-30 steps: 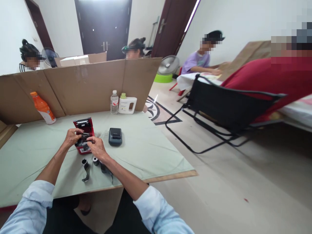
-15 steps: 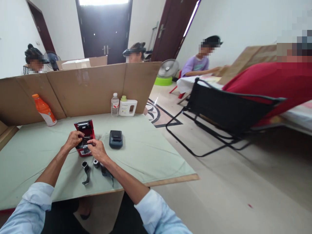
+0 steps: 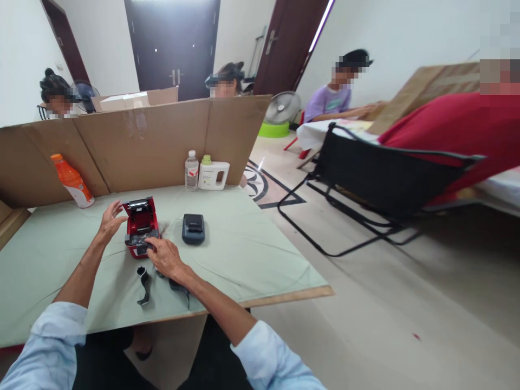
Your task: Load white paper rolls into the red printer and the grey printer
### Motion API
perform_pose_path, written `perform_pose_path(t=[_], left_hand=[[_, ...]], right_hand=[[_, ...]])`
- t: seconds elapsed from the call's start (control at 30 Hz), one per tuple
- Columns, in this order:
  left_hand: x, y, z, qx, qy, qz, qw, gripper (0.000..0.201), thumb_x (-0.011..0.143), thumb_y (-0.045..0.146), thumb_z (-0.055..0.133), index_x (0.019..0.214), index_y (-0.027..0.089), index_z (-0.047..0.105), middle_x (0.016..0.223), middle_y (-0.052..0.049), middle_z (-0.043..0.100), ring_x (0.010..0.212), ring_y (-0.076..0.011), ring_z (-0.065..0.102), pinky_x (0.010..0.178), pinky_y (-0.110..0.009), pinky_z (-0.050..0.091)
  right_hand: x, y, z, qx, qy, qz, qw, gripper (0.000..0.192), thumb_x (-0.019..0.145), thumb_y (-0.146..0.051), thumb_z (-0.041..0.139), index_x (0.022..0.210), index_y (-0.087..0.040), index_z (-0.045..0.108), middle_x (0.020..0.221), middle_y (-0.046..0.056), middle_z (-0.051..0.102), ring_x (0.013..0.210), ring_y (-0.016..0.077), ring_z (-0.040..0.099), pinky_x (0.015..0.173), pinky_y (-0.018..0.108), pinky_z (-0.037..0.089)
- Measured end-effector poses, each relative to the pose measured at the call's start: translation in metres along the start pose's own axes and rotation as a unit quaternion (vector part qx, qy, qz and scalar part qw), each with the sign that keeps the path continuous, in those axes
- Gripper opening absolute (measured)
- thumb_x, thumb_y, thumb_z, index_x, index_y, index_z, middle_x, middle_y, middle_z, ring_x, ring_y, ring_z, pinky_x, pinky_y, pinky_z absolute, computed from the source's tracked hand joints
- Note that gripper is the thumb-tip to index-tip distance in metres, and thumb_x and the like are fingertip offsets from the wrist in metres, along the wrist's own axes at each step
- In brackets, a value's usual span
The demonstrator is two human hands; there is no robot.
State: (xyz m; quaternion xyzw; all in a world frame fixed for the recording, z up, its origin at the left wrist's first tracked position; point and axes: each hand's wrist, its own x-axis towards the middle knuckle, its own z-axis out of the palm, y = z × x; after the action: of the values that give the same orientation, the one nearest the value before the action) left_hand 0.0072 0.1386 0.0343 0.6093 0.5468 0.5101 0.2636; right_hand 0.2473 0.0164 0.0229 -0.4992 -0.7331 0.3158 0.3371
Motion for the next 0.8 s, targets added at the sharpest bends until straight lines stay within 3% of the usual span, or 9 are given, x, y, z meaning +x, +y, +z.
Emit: perform_pose_path(t=[0.13,0.27,0.43,0.6,0.8], left_hand=[[0.002,0.007,-0.004,-0.037,-0.077,-0.001,0.996,0.08,0.069,0.025,0.076,0.145,0.015,0.054,0.138,-0.017,0.064,0.133,-0.0317,0.06,0.108,-0.047,0.053],[-0.033,0.017,-0.021,0.072,-0.138,0.069,0.985,0.069,0.075,0.044,0.081,0.138,0.024,0.062,0.143,-0.013,0.058,0.134,-0.0318,0.058,0.103,-0.046,0.056],[-0.073,0.019,-0.034,0.191,-0.214,0.166,0.943,0.086,0.065,0.056,0.091,0.141,0.027,0.062,0.154,-0.014,0.051,0.141,-0.0352,0.052,0.114,-0.051,0.049],[-0.085,0.014,-0.03,0.283,-0.198,0.192,0.919,0.084,0.068,0.053,0.091,0.142,0.031,0.062,0.156,-0.013,0.05,0.141,-0.0361,0.053,0.115,-0.052,0.048],[-0.09,0.011,-0.023,0.316,-0.171,0.204,0.911,0.068,0.077,0.037,0.085,0.141,0.031,0.062,0.155,-0.011,0.052,0.141,-0.0336,0.053,0.115,-0.05,0.048]], right_hand=[[-0.005,-0.004,-0.003,-0.076,-0.01,-0.009,0.997,0.044,0.093,-0.018,0.057,0.134,-0.025,0.071,0.1,0.005,0.081,0.09,0.0235,0.073,0.087,0.033,0.053],[-0.008,-0.002,-0.001,-0.116,-0.014,-0.029,0.993,0.044,0.097,-0.019,0.054,0.138,-0.026,0.068,0.118,0.008,0.079,0.105,0.0265,0.074,0.092,0.035,0.052],[-0.013,0.003,0.002,-0.146,-0.019,-0.043,0.988,0.046,0.099,-0.018,0.051,0.143,-0.025,0.064,0.121,0.01,0.078,0.106,0.0264,0.074,0.09,0.034,0.052],[-0.015,0.004,0.0,-0.153,-0.027,-0.054,0.986,0.049,0.098,-0.016,0.051,0.144,-0.026,0.063,0.116,0.01,0.079,0.1,0.0253,0.074,0.083,0.031,0.052],[-0.017,0.001,-0.005,-0.165,-0.04,-0.06,0.984,0.05,0.098,-0.018,0.051,0.147,-0.025,0.061,0.121,0.011,0.078,0.105,0.0269,0.073,0.084,0.031,0.052]])
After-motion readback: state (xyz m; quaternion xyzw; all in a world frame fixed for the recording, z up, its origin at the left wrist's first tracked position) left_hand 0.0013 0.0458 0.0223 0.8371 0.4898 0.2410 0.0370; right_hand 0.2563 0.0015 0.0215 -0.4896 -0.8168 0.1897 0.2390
